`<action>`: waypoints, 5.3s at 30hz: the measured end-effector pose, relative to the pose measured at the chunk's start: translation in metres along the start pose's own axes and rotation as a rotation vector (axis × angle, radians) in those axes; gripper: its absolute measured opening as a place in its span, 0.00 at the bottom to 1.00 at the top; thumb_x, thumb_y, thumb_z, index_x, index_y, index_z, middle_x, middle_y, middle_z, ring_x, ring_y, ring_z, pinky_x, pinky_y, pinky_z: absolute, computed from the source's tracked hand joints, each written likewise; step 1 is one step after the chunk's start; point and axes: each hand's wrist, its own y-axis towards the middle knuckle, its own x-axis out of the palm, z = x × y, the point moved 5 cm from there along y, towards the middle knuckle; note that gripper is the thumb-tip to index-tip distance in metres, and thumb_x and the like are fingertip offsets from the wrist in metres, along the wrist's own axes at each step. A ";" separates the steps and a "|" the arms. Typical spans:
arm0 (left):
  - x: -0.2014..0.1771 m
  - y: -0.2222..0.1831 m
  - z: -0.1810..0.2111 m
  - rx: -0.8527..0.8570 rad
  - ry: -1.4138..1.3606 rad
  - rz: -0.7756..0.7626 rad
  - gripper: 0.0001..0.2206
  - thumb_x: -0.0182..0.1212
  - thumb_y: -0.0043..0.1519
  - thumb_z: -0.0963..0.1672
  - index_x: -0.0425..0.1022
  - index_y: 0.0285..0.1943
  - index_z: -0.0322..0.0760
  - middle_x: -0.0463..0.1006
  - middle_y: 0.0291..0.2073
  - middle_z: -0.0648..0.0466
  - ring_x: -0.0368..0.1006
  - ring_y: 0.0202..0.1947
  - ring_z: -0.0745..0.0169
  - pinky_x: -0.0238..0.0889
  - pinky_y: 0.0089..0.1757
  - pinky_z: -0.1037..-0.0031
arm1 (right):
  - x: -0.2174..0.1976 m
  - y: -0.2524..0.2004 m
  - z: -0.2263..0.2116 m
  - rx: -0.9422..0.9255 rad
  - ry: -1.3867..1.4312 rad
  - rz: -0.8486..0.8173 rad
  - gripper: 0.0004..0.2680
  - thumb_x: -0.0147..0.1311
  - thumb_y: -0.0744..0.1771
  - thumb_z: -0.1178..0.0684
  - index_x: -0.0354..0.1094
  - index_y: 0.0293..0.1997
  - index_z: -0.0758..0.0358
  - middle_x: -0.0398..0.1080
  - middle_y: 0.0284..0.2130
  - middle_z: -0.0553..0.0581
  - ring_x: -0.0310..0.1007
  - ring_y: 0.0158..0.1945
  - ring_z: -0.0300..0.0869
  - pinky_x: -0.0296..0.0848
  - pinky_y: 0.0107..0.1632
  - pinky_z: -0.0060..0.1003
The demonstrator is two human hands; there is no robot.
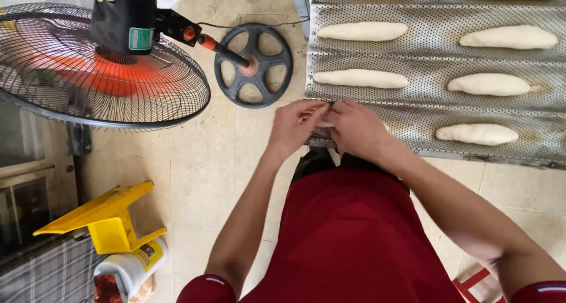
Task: Placing shaped bread dough pieces onto metal baking trays.
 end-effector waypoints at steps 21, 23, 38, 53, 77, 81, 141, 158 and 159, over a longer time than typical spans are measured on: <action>0.029 0.011 0.013 -0.036 -0.339 -0.255 0.19 0.70 0.61 0.45 0.78 0.59 0.32 0.85 0.42 0.48 0.81 0.41 0.68 0.77 0.41 0.77 | -0.039 -0.080 0.045 0.543 0.815 0.123 0.16 0.61 0.67 0.52 0.72 0.62 0.52 0.77 0.48 0.51 0.73 0.40 0.34 0.74 0.39 0.29; 0.029 0.013 -0.009 -0.079 -0.302 -0.306 0.17 0.69 0.63 0.45 0.81 0.56 0.28 0.84 0.44 0.47 0.81 0.41 0.66 0.78 0.42 0.78 | -0.040 -0.086 0.052 0.680 0.586 0.081 0.15 0.63 0.66 0.52 0.75 0.60 0.51 0.80 0.42 0.52 0.72 0.30 0.36 0.71 0.30 0.32; -0.015 -0.008 -0.002 -0.077 0.488 0.108 0.19 0.76 0.54 0.51 0.85 0.39 0.30 0.84 0.25 0.49 0.78 0.24 0.65 0.70 0.30 0.73 | -0.052 -0.114 0.069 0.299 0.086 0.248 0.10 0.66 0.67 0.52 0.79 0.52 0.59 0.79 0.43 0.58 0.78 0.38 0.44 0.77 0.40 0.37; 0.148 0.178 0.072 0.137 -0.198 0.137 0.15 0.65 0.66 0.45 0.81 0.52 0.23 0.85 0.37 0.51 0.80 0.39 0.72 0.75 0.41 0.78 | -0.214 -0.017 0.305 0.219 0.039 0.246 0.11 0.63 0.70 0.48 0.78 0.57 0.57 0.79 0.46 0.60 0.80 0.46 0.48 0.77 0.48 0.42; 0.245 0.366 0.119 0.081 0.185 -0.104 0.20 0.72 0.55 0.50 0.85 0.49 0.32 0.87 0.39 0.49 0.82 0.35 0.65 0.76 0.38 0.74 | -0.262 0.021 0.400 0.104 0.192 0.197 0.17 0.67 0.64 0.52 0.74 0.56 0.66 0.76 0.42 0.63 0.78 0.42 0.48 0.75 0.47 0.40; 0.245 0.367 0.119 -0.061 -0.265 -0.097 0.23 0.71 0.57 0.51 0.80 0.55 0.33 0.85 0.42 0.48 0.83 0.40 0.64 0.80 0.42 0.77 | -0.269 0.012 0.399 0.353 0.663 0.204 0.16 0.63 0.67 0.47 0.73 0.60 0.57 0.77 0.45 0.53 0.78 0.44 0.38 0.77 0.50 0.34; 0.232 0.276 0.083 -0.298 0.093 -0.172 0.15 0.74 0.57 0.46 0.84 0.45 0.28 0.86 0.38 0.41 0.82 0.34 0.59 0.77 0.36 0.75 | -0.237 -0.094 0.380 0.316 0.087 0.224 0.11 0.65 0.66 0.48 0.79 0.53 0.54 0.79 0.41 0.55 0.77 0.34 0.41 0.77 0.37 0.35; 0.252 0.193 0.083 0.129 0.154 -0.025 0.15 0.68 0.63 0.47 0.82 0.51 0.31 0.84 0.42 0.48 0.82 0.41 0.64 0.78 0.42 0.76 | -0.181 -0.061 0.265 0.047 0.028 -0.010 0.10 0.61 0.64 0.52 0.77 0.48 0.57 0.76 0.43 0.56 0.74 0.48 0.53 0.75 0.49 0.49; 0.256 0.193 0.084 0.126 0.124 -0.039 0.15 0.65 0.64 0.48 0.82 0.52 0.32 0.84 0.41 0.48 0.83 0.40 0.64 0.77 0.42 0.76 | -0.180 -0.061 0.268 0.019 0.004 -0.031 0.09 0.61 0.64 0.53 0.77 0.47 0.57 0.76 0.42 0.55 0.74 0.48 0.53 0.76 0.50 0.49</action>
